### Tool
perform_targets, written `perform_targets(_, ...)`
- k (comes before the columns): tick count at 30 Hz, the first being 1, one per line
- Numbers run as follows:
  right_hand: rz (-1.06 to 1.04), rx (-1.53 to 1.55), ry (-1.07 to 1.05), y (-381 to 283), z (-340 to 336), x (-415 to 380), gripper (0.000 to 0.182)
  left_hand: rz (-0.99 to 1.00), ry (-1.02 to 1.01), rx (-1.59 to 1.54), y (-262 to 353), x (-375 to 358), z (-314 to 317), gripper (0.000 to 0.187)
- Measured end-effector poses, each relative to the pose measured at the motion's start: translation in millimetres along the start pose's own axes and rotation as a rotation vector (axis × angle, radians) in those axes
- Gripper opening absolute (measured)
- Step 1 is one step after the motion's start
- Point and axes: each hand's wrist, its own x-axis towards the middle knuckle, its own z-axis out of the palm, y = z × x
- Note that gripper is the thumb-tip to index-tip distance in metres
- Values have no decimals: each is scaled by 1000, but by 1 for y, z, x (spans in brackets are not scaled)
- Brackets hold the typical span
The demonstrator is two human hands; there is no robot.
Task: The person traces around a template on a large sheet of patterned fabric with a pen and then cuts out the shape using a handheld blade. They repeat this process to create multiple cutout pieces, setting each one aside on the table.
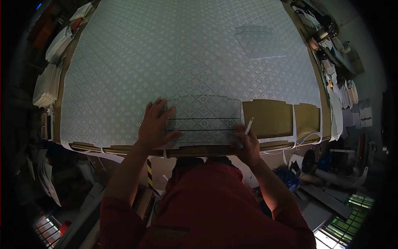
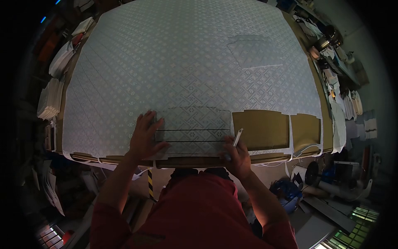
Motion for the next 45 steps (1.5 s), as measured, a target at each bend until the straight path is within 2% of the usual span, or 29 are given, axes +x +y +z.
perform_targets(15, -13, 17, 1, 5, 3, -5, 44, 16, 11, 8, 0, 1, 1, 87)
perform_targets(27, 6, 1, -42, 3, 0, -4, 38, 18, 8, 5, 0, 1, 0, 85)
perform_targets(30, -34, -44, -65, -1, -2, -1, 46, 7, 3, 6, 0, 0, 0, 85)
perform_targets(39, 2, -43, -43, 2, 2, -4, 39, 1, 17, 10, -2, -1, 2, 85)
perform_targets(45, -2, -5, -28, 6, 3, -5, 45, -3, 12, 13, -1, -1, 1, 86)
